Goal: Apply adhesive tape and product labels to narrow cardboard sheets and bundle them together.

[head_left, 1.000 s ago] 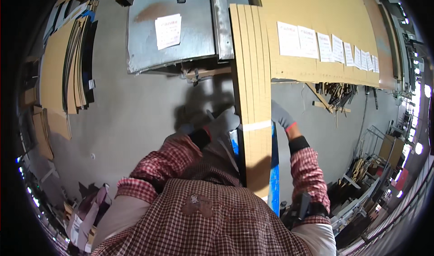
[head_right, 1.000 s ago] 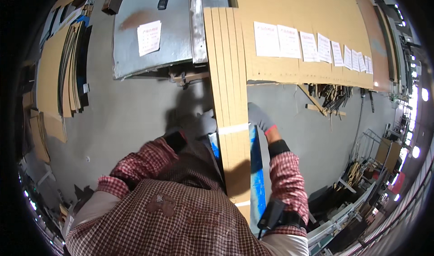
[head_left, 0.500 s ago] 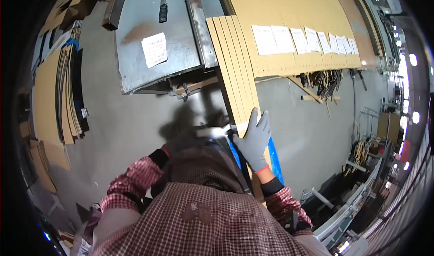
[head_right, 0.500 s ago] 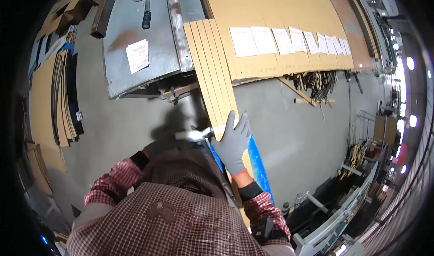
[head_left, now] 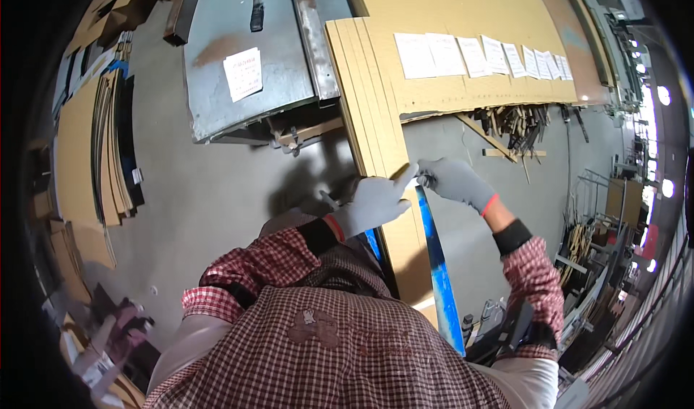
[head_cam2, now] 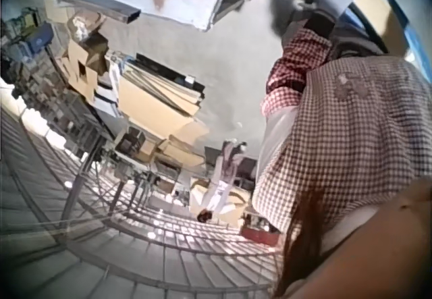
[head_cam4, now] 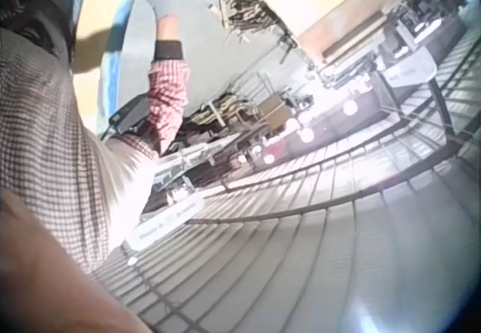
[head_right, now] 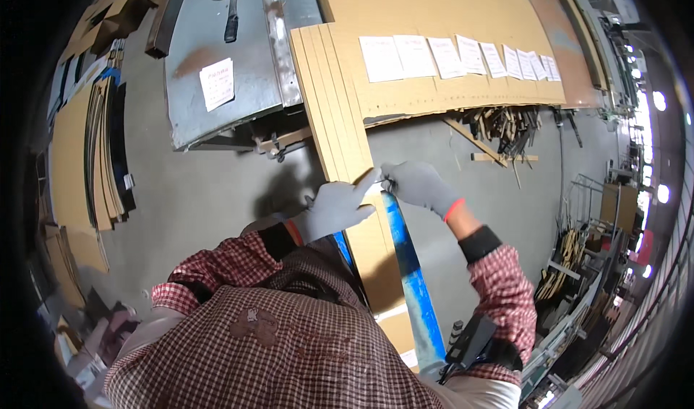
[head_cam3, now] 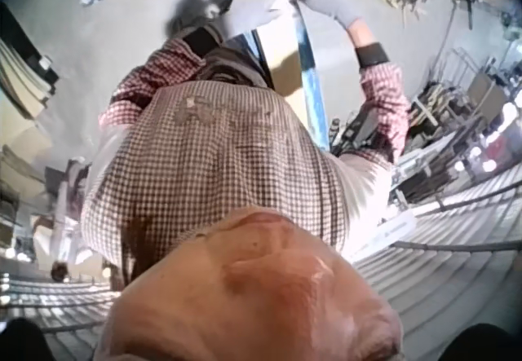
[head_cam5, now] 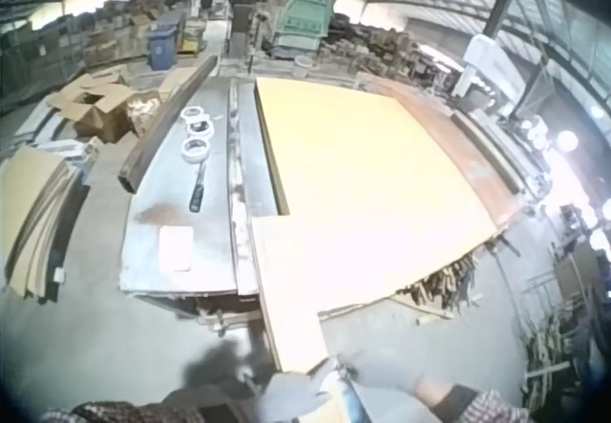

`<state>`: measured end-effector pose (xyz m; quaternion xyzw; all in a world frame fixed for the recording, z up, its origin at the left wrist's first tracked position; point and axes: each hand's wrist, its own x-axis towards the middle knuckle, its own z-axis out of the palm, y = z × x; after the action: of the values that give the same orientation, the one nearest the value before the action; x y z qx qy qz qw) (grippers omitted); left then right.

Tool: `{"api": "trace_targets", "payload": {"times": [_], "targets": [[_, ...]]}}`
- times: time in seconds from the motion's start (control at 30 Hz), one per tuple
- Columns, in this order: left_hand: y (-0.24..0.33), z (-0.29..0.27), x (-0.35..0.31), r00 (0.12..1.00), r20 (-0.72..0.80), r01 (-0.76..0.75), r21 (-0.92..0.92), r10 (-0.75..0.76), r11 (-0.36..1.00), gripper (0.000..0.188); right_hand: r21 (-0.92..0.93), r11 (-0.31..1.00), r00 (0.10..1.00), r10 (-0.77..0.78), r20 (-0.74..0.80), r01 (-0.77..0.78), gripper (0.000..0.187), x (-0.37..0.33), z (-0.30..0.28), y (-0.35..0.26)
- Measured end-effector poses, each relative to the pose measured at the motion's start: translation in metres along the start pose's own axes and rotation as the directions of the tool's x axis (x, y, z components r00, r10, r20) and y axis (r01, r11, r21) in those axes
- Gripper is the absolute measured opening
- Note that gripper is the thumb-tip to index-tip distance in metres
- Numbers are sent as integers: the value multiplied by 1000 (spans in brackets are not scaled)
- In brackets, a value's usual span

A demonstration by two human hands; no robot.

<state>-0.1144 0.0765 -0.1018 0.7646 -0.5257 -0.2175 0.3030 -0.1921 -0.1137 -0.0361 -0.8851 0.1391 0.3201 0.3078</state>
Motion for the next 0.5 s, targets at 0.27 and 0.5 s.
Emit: {"api": "trace_targets", "payload": {"times": [0.27, 0.5], "targets": [[-14, -38, 32, 989, -142, -42, -8, 40, 999, 49, -533, 819, 977, 168, -133, -214, 26, 71, 27, 71], [25, -20, -55, 931, 43, 362, 15, -362, 932, 85, -116, 993, 1000, -4, 10, 5, 20, 19, 24, 22]]}}
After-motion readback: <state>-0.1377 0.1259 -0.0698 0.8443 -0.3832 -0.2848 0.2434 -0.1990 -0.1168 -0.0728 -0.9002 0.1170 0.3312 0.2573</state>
